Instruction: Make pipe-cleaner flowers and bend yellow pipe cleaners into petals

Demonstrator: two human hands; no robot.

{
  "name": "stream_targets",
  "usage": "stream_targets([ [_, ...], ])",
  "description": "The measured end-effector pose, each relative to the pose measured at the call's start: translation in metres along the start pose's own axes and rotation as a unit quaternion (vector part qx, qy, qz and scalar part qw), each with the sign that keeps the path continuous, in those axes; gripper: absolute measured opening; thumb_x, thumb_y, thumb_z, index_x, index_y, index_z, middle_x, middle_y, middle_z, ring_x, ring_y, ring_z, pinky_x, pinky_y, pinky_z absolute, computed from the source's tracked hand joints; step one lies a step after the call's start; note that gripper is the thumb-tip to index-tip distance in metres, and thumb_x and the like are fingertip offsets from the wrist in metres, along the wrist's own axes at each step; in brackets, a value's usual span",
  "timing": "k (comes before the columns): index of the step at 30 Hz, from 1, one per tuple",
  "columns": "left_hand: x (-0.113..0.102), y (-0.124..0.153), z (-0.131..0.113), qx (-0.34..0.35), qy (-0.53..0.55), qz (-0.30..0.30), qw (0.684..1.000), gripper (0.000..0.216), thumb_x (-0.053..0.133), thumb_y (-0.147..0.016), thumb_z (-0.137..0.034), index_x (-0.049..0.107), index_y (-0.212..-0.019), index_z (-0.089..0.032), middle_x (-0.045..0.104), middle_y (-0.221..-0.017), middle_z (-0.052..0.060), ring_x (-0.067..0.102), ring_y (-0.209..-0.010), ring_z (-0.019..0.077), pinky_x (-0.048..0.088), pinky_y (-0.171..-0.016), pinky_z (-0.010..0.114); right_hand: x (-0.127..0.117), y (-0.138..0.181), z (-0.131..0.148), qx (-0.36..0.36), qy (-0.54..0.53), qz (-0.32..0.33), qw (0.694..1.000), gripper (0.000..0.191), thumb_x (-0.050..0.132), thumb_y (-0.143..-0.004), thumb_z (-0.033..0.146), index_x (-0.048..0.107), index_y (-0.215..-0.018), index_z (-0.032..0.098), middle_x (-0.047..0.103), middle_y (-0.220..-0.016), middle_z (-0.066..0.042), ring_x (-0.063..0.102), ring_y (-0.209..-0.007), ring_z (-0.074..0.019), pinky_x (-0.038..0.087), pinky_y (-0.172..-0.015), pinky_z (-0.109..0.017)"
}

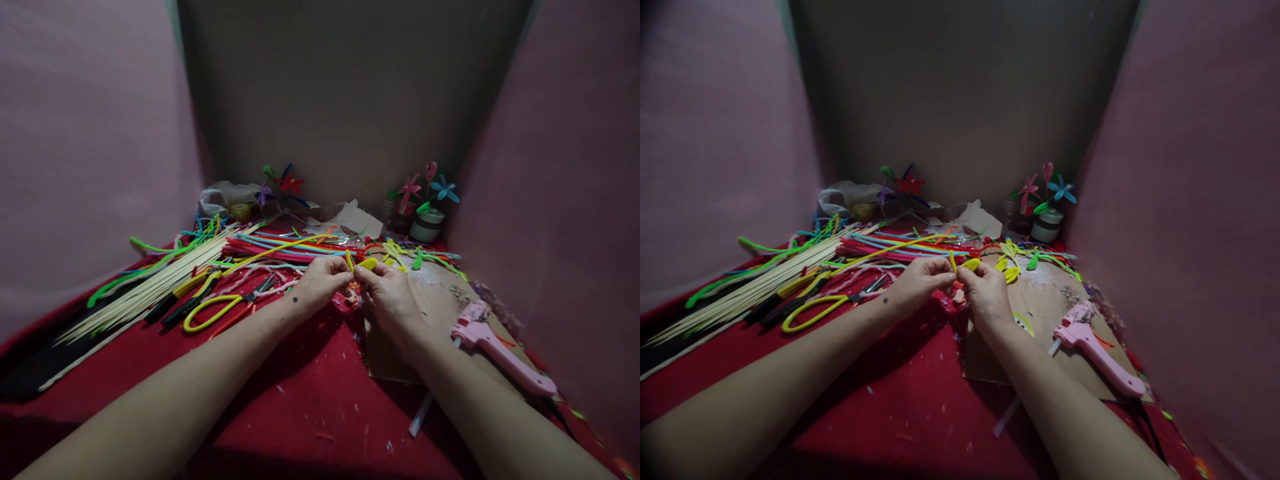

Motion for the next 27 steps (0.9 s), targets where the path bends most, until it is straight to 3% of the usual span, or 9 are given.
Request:
stream_targets([
  [3,0.002,0.004,-0.006,0.013,-0.033,-0.029,0.999,0.011,0.054,-0.069,-0.011,0.054,-0.059,-0.012,0.056,-0.049,-0.002,0.053,-0.046,0.008,0.042,-0.051,0.02,0.001,0.004,0.008,-0.038,0.046,-0.013,0.998,0.013,0.065,-0.061,0.027,0.056,-0.062,0.017,0.05,-0.048,0.006,0.039,-0.039,-0.0071,0.03,-0.04,-0.022],
  [6,0.005,0.005,-0.009,0.015,-0.012,-0.017,1.0,0.008,0.055,-0.07,-0.014,0.057,-0.062,-0.012,0.059,-0.051,-0.001,0.054,-0.047,0.0093,0.044,-0.054,0.022,0.0,0.006,0.014,-0.068,0.033,-0.029,0.997,0.013,0.066,-0.059,0.022,0.055,-0.058,0.016,0.049,-0.048,0.006,0.038,-0.041,-0.006,0.029,-0.04,-0.021],
  [11,0.0,0.0,-0.003,-0.03,0.055,0.024,0.998,0.014,0.061,-0.068,-0.021,0.055,-0.06,-0.012,0.06,-0.05,0.001,0.058,-0.049,0.0117,0.045,-0.059,0.026,0.0,-0.001,0.002,-0.01,-0.066,-0.001,0.998,0.019,0.069,-0.055,0.026,0.053,-0.053,0.016,0.047,-0.044,0.006,0.035,-0.037,-0.0049,0.024,-0.036,-0.02],
  [15,-0.007,-0.003,0.002,-0.044,0.07,0.021,0.996,0.013,0.062,-0.066,-0.02,0.054,-0.061,-0.012,0.059,-0.049,0.001,0.057,-0.048,0.011,0.045,-0.059,0.025,-0.001,-0.006,-0.004,-0.003,-0.073,0.017,0.997,0.016,0.069,-0.054,0.023,0.056,-0.056,0.015,0.051,-0.046,0.004,0.041,-0.039,-0.0065,0.029,-0.038,-0.021],
  [17,-0.009,-0.004,0.005,-0.042,0.091,0.007,0.995,0.011,0.062,-0.066,-0.017,0.055,-0.074,-0.012,0.06,-0.052,0.0,0.058,-0.049,0.0109,0.044,-0.058,0.025,-0.001,-0.006,-0.004,0.003,-0.06,0.015,0.998,0.014,0.069,-0.053,0.02,0.056,-0.057,0.015,0.052,-0.047,0.004,0.042,-0.039,-0.0066,0.031,-0.038,-0.021],
  [21,-0.008,-0.003,0.005,-0.021,0.134,0.013,0.991,0.028,0.06,-0.067,-0.014,0.052,-0.093,-0.014,0.061,-0.055,-0.002,0.058,-0.049,0.0117,0.045,-0.057,0.026,0.002,-0.004,-0.001,0.023,-0.046,0.026,0.998,0.013,0.067,-0.054,0.019,0.055,-0.055,0.015,0.049,-0.043,0.005,0.04,-0.037,-0.0064,0.032,-0.037,-0.021],
  [27,-0.007,-0.004,0.005,-0.018,0.131,0.0,0.991,0.017,0.061,-0.064,-0.012,0.053,-0.08,-0.013,0.059,-0.054,-0.002,0.056,-0.049,0.0092,0.044,-0.055,0.022,0.004,-0.004,-0.004,0.042,-0.056,0.044,0.997,0.012,0.066,-0.052,0.018,0.056,-0.055,0.014,0.055,-0.047,0.001,0.046,-0.041,-0.0083,0.035,-0.04,-0.021],
])
Point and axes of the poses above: each hand's wrist, its own y-axis away from the middle knuckle, its own x-axis out of the palm, z = x × y, the point moved 5 cm from there along -y, towards the middle knuckle
